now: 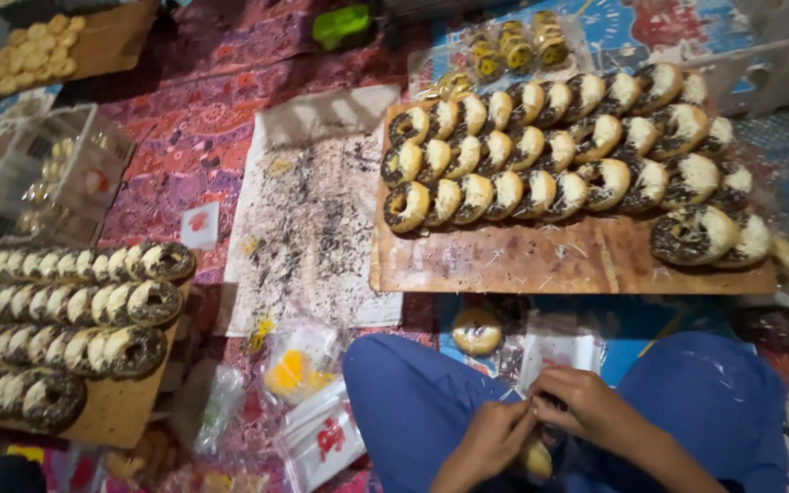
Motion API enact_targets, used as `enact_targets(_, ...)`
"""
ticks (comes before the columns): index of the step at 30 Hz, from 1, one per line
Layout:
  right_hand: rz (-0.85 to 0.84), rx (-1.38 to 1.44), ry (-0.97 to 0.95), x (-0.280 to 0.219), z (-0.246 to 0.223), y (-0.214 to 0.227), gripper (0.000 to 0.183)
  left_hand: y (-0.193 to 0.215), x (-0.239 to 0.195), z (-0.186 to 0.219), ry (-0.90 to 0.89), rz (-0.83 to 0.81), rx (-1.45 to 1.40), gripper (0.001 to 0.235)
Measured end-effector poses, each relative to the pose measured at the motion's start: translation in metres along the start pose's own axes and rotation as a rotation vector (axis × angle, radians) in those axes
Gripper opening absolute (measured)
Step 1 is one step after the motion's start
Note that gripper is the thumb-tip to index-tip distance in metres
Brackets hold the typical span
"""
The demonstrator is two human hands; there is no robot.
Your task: The person sits on the floor and repeatedly picks up ring-shaped pastries from a wooden board, places each into a small clear plastic bag, and sets the sealed bag aside. A second person is visible nearby also packaging pastries.
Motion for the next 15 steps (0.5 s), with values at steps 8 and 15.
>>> enact_targets(8,0.429,-0.285,-0.365,-0.052,0.074,0.072,0.030,0.026,-0.025,-0.023,0.209,0.227,-0.418,0.034)
enact_targets(15,0.489,-0.241,-0.261,-0.046,0.045,0.056,0.064,0.070,-0.021,-0.038,0.226,0.690,-0.618,0.040)
Point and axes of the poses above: each hand's wrist, its own x-axis towards the middle knuckle, its own y-axis out of the back of the hand, z = x × y, the point moved 5 cm from there along x, towards the middle knuckle, and after that the axes turned 14 degrees about x, right-handed, at the moved point
